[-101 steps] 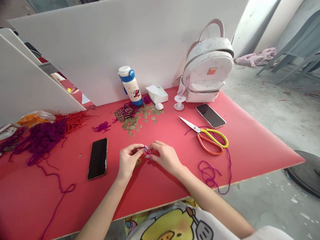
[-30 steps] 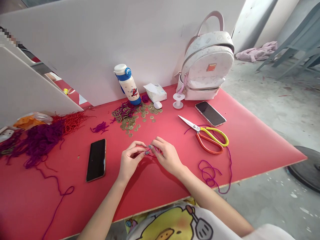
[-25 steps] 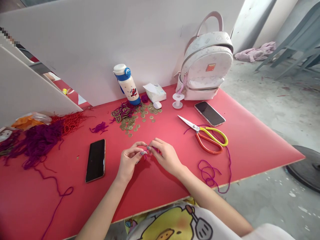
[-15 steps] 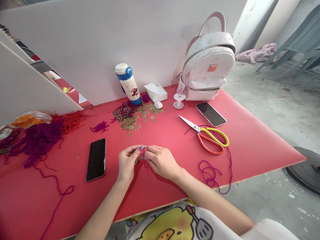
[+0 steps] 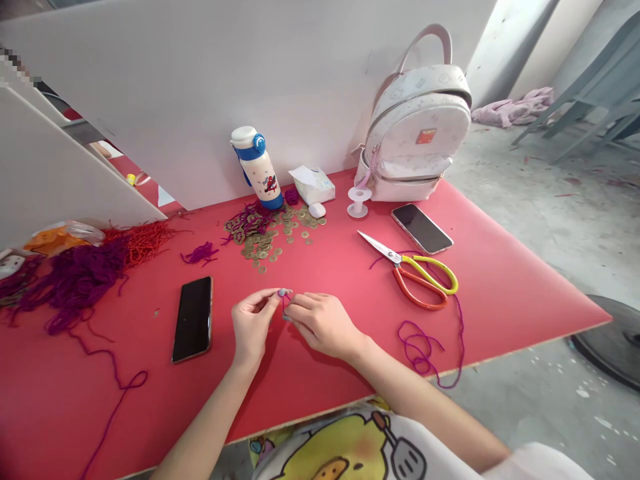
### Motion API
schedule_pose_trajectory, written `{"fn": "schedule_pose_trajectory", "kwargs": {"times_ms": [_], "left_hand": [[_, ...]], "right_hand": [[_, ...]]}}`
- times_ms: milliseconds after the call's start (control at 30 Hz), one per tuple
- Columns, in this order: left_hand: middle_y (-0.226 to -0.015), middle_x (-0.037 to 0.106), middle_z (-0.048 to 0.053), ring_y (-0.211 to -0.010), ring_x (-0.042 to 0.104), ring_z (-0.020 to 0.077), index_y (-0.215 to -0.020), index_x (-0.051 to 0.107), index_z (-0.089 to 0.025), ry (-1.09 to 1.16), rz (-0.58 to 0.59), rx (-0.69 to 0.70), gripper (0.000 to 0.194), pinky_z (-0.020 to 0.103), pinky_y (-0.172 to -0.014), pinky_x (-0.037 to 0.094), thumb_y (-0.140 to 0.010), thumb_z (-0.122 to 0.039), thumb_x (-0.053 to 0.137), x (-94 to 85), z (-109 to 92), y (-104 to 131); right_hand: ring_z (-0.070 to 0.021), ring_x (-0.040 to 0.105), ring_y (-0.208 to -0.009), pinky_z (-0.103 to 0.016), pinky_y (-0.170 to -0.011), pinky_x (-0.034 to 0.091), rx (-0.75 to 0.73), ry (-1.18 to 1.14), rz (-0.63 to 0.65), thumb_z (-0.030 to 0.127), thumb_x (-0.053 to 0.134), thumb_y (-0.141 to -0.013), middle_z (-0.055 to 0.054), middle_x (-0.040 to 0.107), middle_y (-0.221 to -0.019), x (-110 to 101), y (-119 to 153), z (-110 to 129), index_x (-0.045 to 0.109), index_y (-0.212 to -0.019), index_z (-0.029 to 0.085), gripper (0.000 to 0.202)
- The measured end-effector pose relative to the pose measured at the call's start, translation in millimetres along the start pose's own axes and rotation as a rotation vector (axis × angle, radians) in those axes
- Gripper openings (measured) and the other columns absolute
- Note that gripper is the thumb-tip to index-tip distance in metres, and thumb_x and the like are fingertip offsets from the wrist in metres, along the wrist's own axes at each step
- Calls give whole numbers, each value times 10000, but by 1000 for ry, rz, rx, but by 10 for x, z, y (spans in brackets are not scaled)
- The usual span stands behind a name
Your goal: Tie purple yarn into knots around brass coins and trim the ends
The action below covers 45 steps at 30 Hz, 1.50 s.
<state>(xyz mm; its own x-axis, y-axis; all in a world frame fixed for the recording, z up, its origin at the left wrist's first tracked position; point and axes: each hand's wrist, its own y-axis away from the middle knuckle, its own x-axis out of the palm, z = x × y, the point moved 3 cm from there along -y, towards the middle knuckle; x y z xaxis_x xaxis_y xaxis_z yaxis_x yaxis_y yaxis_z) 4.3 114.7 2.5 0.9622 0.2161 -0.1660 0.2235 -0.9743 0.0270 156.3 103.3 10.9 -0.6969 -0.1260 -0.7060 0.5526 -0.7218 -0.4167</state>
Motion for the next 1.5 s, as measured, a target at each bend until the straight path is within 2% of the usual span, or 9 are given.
{"fn": "schedule_pose_trajectory", "kwargs": {"times_ms": [100,200,367,467,700,933,1133,1500], "left_hand": [[-738,752,42,-651,663,173,-755,761,-180,-141,72,116,103,255,-605,504,-795,-255,704,19,-21,10],[-751,743,35,-623,626,159,-770,748,-192,-278,156,215,95,256,-590,468,-823,-217,673,48,-23,15],[-868,758,54,-728,662,178,-878,750,-199,-303,263,254,143,264,-656,481,-890,-209,609,90,-44,13],[-862,758,58,-718,658,178,-873,754,-195,-295,294,264,158,264,-648,475,-894,-193,597,105,-74,19],[-826,758,57,-713,666,171,-823,758,-178,-250,321,242,158,246,-641,477,-881,-190,611,114,-92,21],[-824,751,55,-719,673,163,-815,751,-164,-129,264,219,126,223,-631,500,-857,-205,640,69,-93,2],[-828,748,48,-738,676,156,-807,752,-177,-137,303,299,161,219,-653,502,-885,-174,612,73,-145,24],[-814,734,61,-738,666,175,-798,737,-171,-206,300,339,141,250,-659,502,-886,-195,630,67,-83,8]], "right_hand": [[-188,527,-710,-281,-631,370,-9,36,-12,99,383,-939,-71,595,-844,7,9,-3,603,-895,200,245],[-175,487,-665,-269,-597,350,84,35,-73,117,396,-932,-52,542,-804,-33,16,-37,582,-832,202,228],[-149,488,-633,-264,-612,386,329,-150,-189,151,392,-963,-25,512,-802,-136,16,-127,554,-772,206,256],[-151,508,-645,-277,-647,412,392,-266,-246,181,391,-987,-23,521,-790,-167,13,-168,556,-740,202,298],[-169,546,-707,-306,-680,443,371,-335,-252,204,390,-1009,-37,546,-825,-151,7,-183,608,-776,199,319],[-197,563,-829,-317,-676,482,391,-301,-361,196,552,-938,-57,571,-963,-182,24,-240,677,-983,237,139],[-201,576,-825,-316,-652,487,400,-400,-342,240,656,-894,-48,575,-901,-160,16,-302,756,-856,256,108],[-207,558,-819,-309,-634,476,400,-385,-352,221,727,-843,-44,577,-870,-169,18,-300,774,-805,263,74]]}}
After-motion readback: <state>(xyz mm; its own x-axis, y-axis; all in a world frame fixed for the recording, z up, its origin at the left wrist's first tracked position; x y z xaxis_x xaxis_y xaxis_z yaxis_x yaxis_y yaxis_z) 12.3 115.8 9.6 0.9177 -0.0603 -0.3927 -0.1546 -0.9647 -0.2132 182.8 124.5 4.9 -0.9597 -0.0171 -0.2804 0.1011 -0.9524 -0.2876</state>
